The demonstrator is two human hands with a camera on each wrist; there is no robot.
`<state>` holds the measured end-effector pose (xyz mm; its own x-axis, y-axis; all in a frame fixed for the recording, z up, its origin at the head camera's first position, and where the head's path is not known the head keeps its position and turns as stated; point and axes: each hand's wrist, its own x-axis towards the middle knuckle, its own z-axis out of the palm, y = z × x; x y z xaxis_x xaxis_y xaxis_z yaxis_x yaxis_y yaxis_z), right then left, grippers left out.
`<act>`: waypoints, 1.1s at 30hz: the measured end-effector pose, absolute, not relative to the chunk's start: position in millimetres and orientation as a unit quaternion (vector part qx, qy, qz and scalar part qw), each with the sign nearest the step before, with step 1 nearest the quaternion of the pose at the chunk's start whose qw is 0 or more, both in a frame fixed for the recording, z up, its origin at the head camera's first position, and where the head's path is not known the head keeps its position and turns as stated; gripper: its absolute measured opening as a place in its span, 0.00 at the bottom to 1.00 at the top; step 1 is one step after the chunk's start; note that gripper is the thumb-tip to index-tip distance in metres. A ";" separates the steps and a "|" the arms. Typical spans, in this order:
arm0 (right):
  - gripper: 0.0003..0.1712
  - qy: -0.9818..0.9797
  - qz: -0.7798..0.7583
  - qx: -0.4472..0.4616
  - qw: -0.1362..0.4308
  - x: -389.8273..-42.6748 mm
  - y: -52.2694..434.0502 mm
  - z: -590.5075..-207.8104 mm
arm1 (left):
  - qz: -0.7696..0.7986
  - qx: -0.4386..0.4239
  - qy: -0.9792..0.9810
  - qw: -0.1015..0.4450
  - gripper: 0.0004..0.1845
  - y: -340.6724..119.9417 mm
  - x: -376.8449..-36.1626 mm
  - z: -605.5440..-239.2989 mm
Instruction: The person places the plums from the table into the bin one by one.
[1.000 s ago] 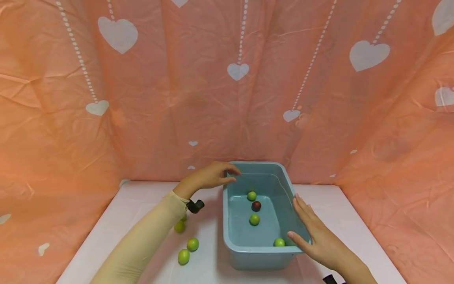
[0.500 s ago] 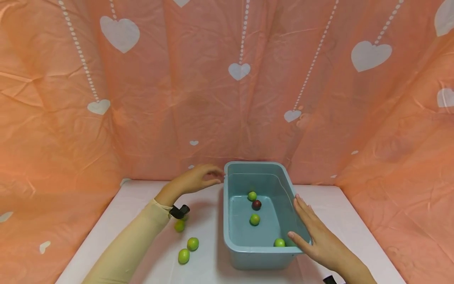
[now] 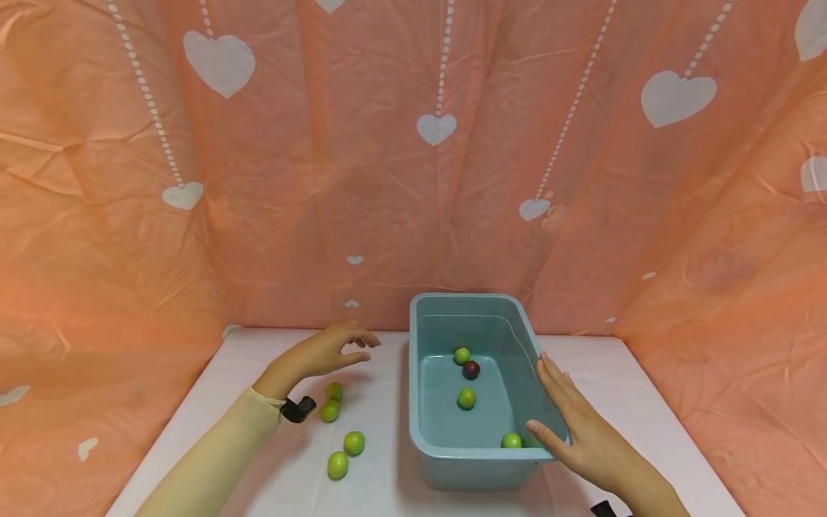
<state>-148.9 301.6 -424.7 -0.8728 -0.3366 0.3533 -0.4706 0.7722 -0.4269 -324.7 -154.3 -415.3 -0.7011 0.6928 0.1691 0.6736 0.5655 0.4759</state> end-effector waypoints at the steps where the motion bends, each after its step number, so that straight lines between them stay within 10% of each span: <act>1: 0.51 -0.932 0.259 0.217 0.131 -148.9 301.5 -424.8 | 0.259 0.383 0.886 0.019 0.15 -157.9 -324.4 -418.3; 33: 0.52 -0.926 0.260 0.228 0.151 -148.2 301.1 -426.3 | 0.278 0.333 0.893 0.121 0.15 -214.2 -308.1 -473.5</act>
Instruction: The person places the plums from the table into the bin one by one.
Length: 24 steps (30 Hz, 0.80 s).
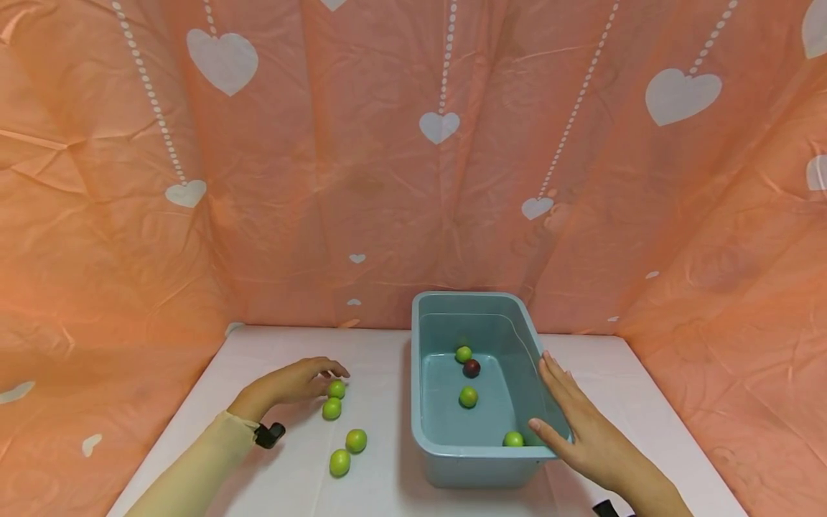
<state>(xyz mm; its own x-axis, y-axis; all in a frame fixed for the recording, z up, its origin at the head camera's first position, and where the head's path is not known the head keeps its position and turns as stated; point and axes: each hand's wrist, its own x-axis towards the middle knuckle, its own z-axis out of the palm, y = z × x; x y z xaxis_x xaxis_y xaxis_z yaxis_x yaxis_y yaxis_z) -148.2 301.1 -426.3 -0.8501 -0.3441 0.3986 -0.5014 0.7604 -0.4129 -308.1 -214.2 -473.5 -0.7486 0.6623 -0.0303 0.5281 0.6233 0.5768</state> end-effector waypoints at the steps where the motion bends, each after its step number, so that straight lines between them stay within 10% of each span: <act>1: 0.52 -0.926 0.260 0.229 0.152 -148.2 301.1 -426.4 | 0.282 0.335 0.890 0.123 0.15 -214.0 -308.0 -474.0; 24: 0.52 -0.933 0.267 0.208 0.120 -148.5 302.4 -425.3 | 0.278 0.317 0.900 0.111 0.16 -214.8 -316.1 -489.5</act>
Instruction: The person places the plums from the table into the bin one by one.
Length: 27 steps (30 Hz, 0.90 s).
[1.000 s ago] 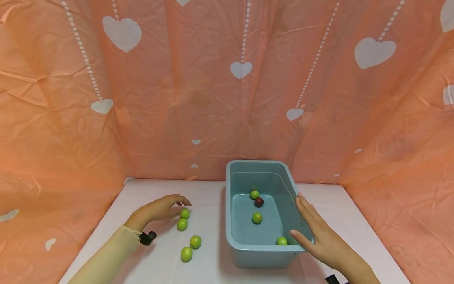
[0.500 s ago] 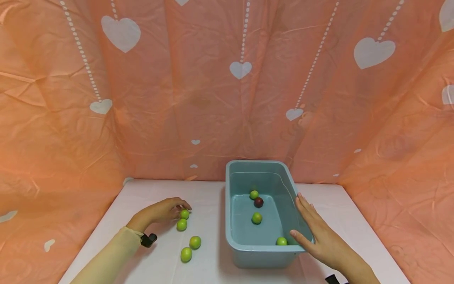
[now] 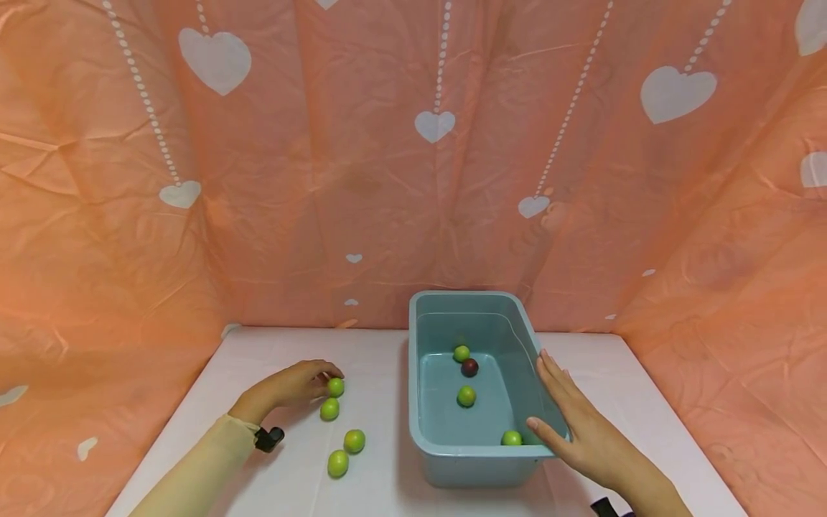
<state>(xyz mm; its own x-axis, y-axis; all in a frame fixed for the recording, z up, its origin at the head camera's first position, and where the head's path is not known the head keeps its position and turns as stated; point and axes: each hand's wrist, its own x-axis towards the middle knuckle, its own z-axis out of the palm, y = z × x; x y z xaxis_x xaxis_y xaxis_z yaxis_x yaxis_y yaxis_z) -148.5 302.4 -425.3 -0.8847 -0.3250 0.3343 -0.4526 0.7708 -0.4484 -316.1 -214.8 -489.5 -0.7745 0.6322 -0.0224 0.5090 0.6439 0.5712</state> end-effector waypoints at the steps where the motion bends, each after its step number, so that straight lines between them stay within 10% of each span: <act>1: 0.52 -0.935 0.268 0.203 0.114 -148.6 302.3 -425.0 | 0.279 0.316 0.900 0.111 0.16 -215.0 -316.2 -490.1; 27: 0.52 -0.937 0.268 0.195 0.108 -149.3 301.9 -423.5 | 0.276 0.286 0.914 0.084 0.15 -210.9 -314.8 -479.6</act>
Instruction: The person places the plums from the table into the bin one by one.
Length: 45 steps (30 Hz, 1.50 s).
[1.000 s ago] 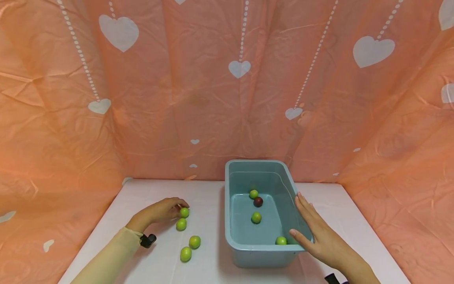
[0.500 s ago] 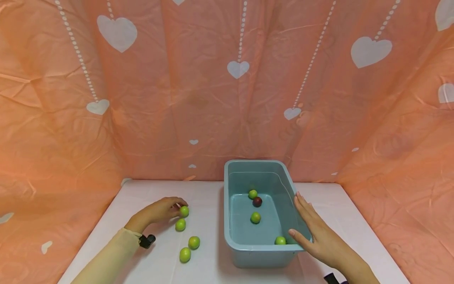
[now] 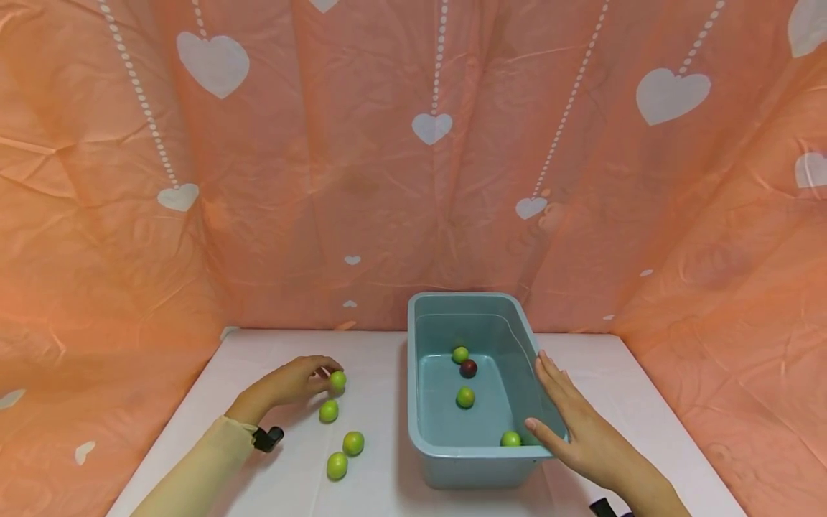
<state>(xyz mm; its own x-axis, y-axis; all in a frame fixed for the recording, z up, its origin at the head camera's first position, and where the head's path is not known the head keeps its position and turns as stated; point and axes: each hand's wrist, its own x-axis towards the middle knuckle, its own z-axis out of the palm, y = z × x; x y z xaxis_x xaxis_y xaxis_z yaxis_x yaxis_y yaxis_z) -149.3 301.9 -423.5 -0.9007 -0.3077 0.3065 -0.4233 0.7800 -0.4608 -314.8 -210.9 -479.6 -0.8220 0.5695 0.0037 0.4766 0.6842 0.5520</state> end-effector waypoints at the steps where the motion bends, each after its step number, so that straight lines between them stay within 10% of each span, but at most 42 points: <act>1: 0.52 -0.938 0.268 0.194 0.108 -149.3 301.9 -423.3 | 0.273 0.289 0.914 0.080 0.15 -210.0 -315.1 -477.7; 45: 0.51 -0.934 0.270 0.202 0.116 -148.7 303.1 -426.7 | 0.276 0.391 0.878 -0.032 0.20 -147.9 -326.6 -391.3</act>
